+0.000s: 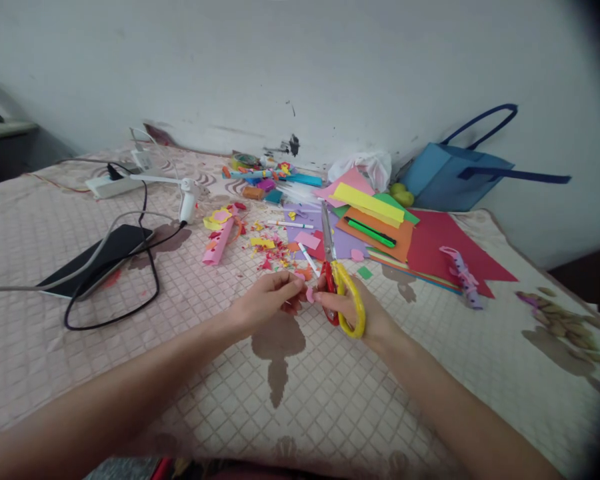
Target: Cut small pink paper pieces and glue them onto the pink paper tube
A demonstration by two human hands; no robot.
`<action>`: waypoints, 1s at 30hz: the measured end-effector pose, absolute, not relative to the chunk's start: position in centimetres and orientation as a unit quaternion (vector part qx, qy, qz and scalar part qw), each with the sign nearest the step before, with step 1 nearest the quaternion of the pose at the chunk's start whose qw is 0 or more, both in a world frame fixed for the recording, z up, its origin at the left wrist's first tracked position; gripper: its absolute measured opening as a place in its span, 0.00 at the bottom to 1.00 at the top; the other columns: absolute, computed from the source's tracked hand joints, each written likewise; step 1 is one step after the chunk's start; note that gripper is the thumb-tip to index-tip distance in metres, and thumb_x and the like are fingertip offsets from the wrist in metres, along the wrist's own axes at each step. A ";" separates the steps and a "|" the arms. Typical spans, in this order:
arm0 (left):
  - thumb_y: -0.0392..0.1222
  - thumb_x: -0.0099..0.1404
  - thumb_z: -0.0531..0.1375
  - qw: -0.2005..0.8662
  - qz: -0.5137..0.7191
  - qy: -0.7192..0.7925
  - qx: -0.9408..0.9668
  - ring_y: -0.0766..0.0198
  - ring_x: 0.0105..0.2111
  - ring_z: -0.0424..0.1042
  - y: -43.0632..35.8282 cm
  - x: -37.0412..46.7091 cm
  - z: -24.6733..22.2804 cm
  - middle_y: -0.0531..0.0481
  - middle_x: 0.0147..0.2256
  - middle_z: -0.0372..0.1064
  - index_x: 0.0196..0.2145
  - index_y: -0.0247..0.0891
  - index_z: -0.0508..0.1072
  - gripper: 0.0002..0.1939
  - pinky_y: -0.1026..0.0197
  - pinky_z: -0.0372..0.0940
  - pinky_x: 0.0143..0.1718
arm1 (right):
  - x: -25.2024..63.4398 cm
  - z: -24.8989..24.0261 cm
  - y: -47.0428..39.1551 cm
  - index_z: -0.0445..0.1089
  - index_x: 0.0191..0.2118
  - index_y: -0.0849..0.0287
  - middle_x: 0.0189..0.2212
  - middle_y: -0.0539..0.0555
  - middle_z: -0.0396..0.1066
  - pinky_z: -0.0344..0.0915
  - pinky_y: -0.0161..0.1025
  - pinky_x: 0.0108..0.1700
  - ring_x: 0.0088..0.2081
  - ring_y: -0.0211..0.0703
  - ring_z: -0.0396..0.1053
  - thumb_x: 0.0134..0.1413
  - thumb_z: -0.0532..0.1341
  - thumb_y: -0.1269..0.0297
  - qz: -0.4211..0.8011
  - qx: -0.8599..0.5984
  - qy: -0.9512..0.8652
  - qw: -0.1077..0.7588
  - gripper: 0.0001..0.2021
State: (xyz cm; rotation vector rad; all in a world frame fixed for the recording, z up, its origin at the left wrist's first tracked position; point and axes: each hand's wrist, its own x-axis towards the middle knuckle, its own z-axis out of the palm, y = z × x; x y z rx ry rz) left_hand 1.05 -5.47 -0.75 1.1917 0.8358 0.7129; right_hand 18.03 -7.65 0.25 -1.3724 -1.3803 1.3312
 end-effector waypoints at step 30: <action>0.43 0.58 0.58 0.652 0.331 0.361 0.580 0.73 0.22 0.62 -5.8 1.0 -0.2 0.55 0.23 0.63 0.28 0.34 0.67 0.09 0.68 0.58 0.25 | 17.9 -0.4 -8.1 0.61 0.28 0.56 0.20 0.44 0.60 0.55 0.30 0.18 0.18 0.31 0.57 0.38 0.64 0.64 0.574 -0.468 -0.512 0.435 0.10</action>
